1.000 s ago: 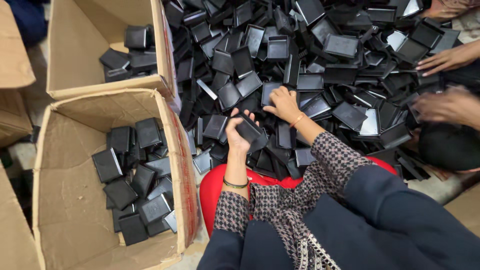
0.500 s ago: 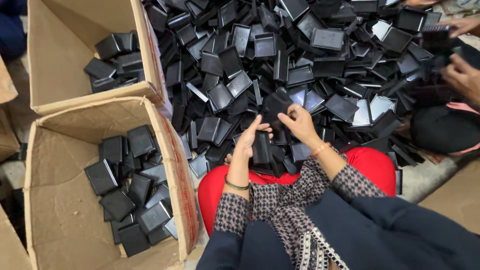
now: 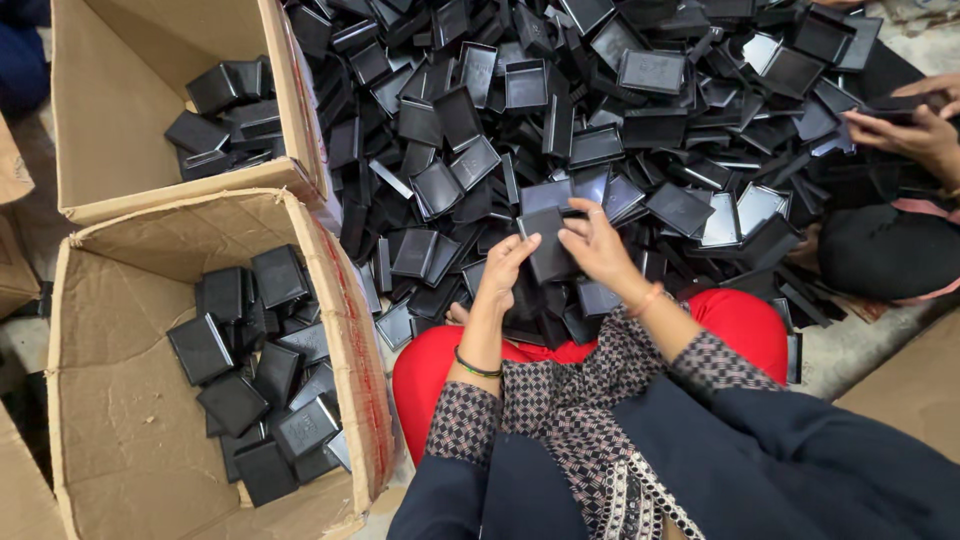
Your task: The person sits on the floor and repeatedly picks up small black rectangular components from a large pile, briefly turns them over, and places them into a cardboard box. The action is repeated continuously with both hands.
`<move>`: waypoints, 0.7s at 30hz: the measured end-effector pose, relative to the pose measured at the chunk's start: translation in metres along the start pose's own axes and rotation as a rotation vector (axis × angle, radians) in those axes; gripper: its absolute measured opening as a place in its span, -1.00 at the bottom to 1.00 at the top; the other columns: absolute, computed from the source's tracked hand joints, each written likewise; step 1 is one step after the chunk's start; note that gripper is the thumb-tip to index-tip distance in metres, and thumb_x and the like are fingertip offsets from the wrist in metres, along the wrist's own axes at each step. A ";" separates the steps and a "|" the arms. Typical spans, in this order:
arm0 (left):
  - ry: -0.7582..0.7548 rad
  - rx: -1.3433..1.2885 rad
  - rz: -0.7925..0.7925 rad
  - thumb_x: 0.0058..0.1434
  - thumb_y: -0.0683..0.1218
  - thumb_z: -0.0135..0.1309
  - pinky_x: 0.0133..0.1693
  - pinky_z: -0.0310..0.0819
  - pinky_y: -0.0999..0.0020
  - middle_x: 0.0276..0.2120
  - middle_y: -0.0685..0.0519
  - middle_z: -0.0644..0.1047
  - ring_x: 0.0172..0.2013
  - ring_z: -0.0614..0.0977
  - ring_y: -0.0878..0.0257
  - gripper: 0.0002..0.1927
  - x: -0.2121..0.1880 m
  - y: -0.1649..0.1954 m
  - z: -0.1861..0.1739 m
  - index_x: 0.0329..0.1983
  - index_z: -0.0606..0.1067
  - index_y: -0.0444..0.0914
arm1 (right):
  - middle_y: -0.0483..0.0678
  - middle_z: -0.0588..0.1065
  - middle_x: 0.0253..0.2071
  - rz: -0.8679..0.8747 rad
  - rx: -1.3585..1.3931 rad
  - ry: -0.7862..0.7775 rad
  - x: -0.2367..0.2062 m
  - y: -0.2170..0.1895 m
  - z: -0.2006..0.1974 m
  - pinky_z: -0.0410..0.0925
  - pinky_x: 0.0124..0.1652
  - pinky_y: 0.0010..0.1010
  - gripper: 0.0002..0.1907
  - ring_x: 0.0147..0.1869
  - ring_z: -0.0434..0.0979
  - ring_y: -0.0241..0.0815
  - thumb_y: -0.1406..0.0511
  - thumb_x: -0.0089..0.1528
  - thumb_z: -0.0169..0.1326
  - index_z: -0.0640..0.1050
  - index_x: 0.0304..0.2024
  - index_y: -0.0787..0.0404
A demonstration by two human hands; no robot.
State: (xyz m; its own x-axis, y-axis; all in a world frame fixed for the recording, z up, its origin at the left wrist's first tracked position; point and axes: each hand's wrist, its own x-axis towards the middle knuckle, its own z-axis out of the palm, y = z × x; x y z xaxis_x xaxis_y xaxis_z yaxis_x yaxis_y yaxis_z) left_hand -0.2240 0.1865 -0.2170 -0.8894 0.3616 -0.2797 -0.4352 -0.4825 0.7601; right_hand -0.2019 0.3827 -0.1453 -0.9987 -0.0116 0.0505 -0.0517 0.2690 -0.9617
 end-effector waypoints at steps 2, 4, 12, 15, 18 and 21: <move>0.037 -0.019 0.019 0.24 0.28 -0.03 -0.13 0.46 0.45 -0.13 0.10 0.62 -0.19 0.62 0.35 -0.44 0.003 -0.006 0.000 -0.02 0.59 -0.24 | 0.07 0.50 0.02 -0.147 -0.211 -0.005 -0.009 -0.008 0.021 0.43 0.00 -0.40 -0.32 0.03 0.55 -0.21 0.25 0.16 0.31 0.31 0.20 0.40; 0.071 -0.025 0.068 0.27 0.32 -0.12 -0.06 0.45 0.43 -0.08 0.08 0.62 -0.13 0.61 0.33 -0.37 0.005 -0.010 -0.002 0.02 0.58 -0.25 | 0.15 0.48 0.03 -0.309 -0.403 0.024 -0.014 -0.015 0.036 0.40 0.05 -0.33 -0.27 0.07 0.52 -0.12 0.23 0.08 0.41 0.35 0.15 0.42; 0.279 -0.330 0.153 0.35 0.49 -0.46 0.14 0.43 0.30 0.05 -0.04 0.59 0.02 0.59 0.18 -0.07 0.006 0.004 -0.012 0.15 0.54 -0.34 | -0.03 0.50 0.13 -0.083 0.206 -0.198 -0.025 -0.024 0.049 0.33 0.22 -0.46 -0.36 0.20 0.47 -0.31 0.31 0.21 0.31 0.41 0.28 0.38; 0.267 -0.389 0.114 0.36 0.50 -0.46 0.10 0.48 0.25 0.02 -0.08 0.60 -0.04 0.61 0.13 -0.05 0.008 0.007 -0.011 0.12 0.54 -0.37 | -0.04 0.54 0.06 -0.024 -0.089 -0.186 -0.033 -0.021 0.053 0.36 0.07 -0.46 -0.39 0.07 0.47 -0.32 0.33 0.17 0.33 0.50 0.25 0.33; 0.265 -0.377 0.109 0.36 0.47 -0.35 0.04 0.50 0.28 -0.01 -0.07 0.60 -0.07 0.61 0.16 -0.11 0.008 0.003 -0.010 0.13 0.53 -0.37 | -0.02 0.53 0.09 -0.034 0.092 -0.207 -0.038 -0.018 0.059 0.37 0.15 -0.46 -0.39 0.13 0.50 -0.31 0.29 0.19 0.31 0.47 0.27 0.31; 0.250 -0.295 0.203 0.31 0.23 -0.02 0.01 0.49 0.32 0.00 -0.06 0.58 -0.04 0.60 0.20 -0.36 0.005 -0.002 -0.008 0.21 0.46 -0.37 | 0.12 0.51 0.22 -0.260 -0.136 -0.123 -0.036 -0.015 0.061 0.35 0.22 -0.38 -0.41 0.26 0.52 -0.14 0.26 0.18 0.33 0.51 0.22 0.32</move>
State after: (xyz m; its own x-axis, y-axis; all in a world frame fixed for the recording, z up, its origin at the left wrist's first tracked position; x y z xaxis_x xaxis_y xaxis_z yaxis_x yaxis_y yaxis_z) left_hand -0.2285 0.1826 -0.2250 -0.9518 0.0493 -0.3028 -0.2372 -0.7443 0.6243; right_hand -0.1649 0.3202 -0.1493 -0.9452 -0.2112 0.2490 -0.3129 0.3683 -0.8755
